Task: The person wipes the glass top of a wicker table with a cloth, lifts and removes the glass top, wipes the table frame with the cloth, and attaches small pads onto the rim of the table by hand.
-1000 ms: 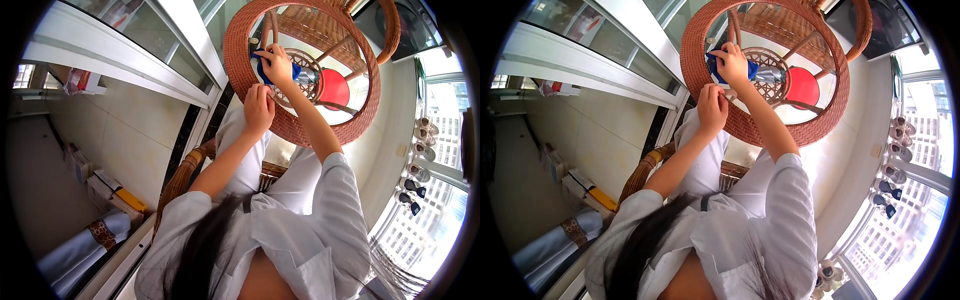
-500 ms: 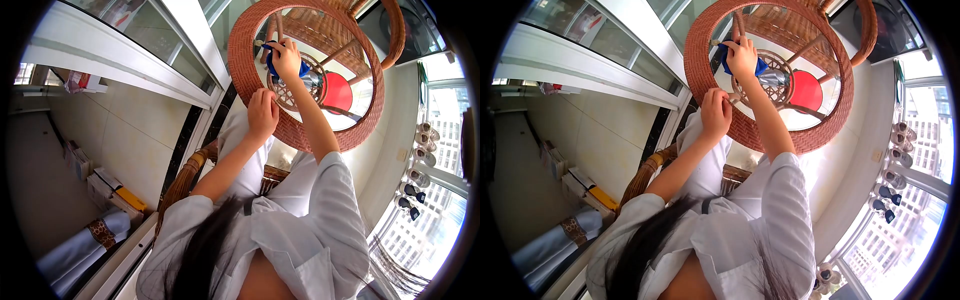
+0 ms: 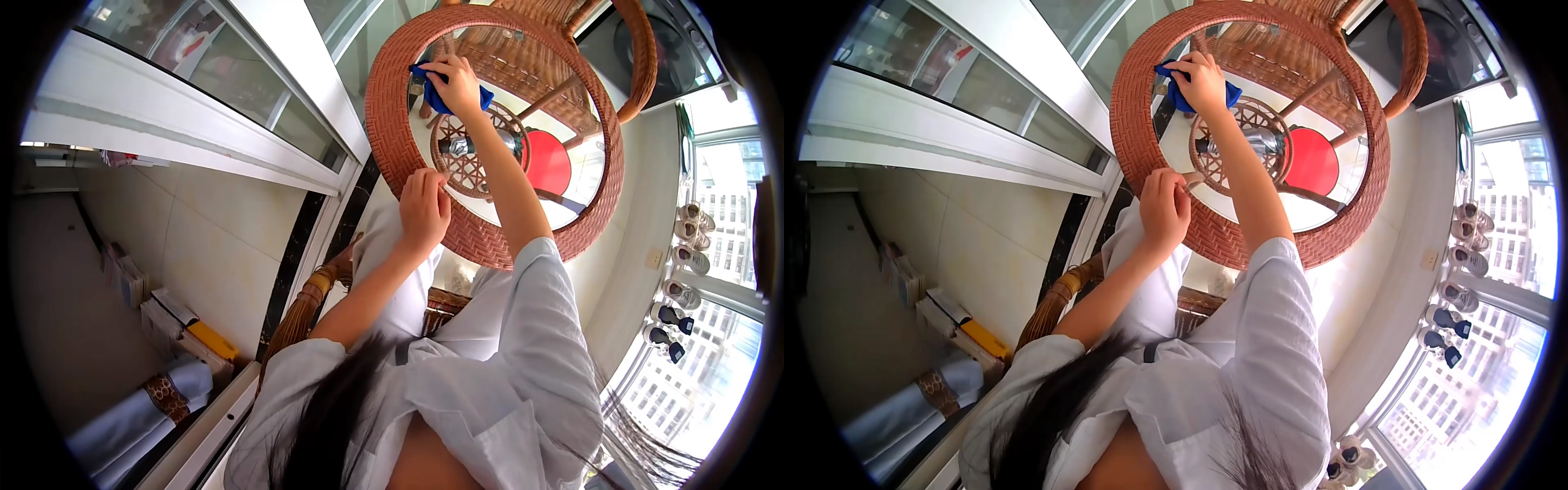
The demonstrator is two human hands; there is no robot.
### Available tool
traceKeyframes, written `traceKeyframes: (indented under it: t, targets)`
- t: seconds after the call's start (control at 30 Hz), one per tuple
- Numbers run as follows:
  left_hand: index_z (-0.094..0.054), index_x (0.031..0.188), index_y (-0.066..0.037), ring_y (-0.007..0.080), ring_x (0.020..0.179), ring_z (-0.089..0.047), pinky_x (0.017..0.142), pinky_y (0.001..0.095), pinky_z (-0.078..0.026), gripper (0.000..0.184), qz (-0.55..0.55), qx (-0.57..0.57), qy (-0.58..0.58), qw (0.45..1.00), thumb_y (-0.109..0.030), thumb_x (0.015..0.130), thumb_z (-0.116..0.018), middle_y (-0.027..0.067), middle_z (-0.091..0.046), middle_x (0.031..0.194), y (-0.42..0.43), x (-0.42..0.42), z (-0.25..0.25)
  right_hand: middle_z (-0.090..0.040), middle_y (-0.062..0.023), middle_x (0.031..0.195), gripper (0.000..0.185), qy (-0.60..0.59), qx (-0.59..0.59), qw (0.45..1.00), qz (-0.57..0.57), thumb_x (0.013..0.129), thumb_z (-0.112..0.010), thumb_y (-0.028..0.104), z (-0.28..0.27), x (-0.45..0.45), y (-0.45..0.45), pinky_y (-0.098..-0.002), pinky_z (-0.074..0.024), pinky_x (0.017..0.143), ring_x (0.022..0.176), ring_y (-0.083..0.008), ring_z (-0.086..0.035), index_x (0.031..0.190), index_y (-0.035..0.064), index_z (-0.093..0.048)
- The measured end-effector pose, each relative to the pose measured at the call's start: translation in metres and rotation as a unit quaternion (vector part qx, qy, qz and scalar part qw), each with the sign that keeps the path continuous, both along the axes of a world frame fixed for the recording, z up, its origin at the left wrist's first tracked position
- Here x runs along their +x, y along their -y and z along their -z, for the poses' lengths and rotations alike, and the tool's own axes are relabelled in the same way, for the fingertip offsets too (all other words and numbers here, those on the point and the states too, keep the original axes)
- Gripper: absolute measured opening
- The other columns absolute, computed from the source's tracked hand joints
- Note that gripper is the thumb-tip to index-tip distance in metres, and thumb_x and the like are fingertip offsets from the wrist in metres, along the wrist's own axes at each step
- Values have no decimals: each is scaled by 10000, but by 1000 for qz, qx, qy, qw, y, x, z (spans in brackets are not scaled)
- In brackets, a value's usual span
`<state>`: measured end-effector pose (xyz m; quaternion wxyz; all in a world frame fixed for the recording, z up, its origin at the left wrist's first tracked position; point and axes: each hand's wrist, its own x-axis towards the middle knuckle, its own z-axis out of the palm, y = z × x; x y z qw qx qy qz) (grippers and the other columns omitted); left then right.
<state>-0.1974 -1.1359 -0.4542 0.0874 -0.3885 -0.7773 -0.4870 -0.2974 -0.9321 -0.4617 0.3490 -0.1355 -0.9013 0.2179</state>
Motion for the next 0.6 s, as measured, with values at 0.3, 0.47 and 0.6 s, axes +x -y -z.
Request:
traceKeyframes:
  t: [0.3,0.47,0.6]
  targets:
    - [-468,856,-37,315,804,-503,698,395,-416,216,-1,9,2,1000,75,678,-518,123,-508,862,0,-2,-2,-577,-4,971,176,31,41,962,267,770,-605,218,10,-46,-70,-370,-402,788,962,-227,-500,920,247,-693]
    - [-475,853,-41,307,800,-507,689,393,-420,220,-9,4,4,1000,75,671,-520,117,-512,863,-1,2,-3,-564,2,993,234,16,65,997,32,763,-587,182,6,-24,-40,-359,-367,849,987,-212,-488,969,225,-689]
    - [-480,851,-42,300,790,-515,686,379,-425,206,-15,-3,2,1000,67,680,-516,110,-517,870,-2,2,-1,-548,2,1068,278,61,95,990,-84,772,-594,190,-6,7,-30,-351,-346,886,1028,-206,-472,1031,250,-676]
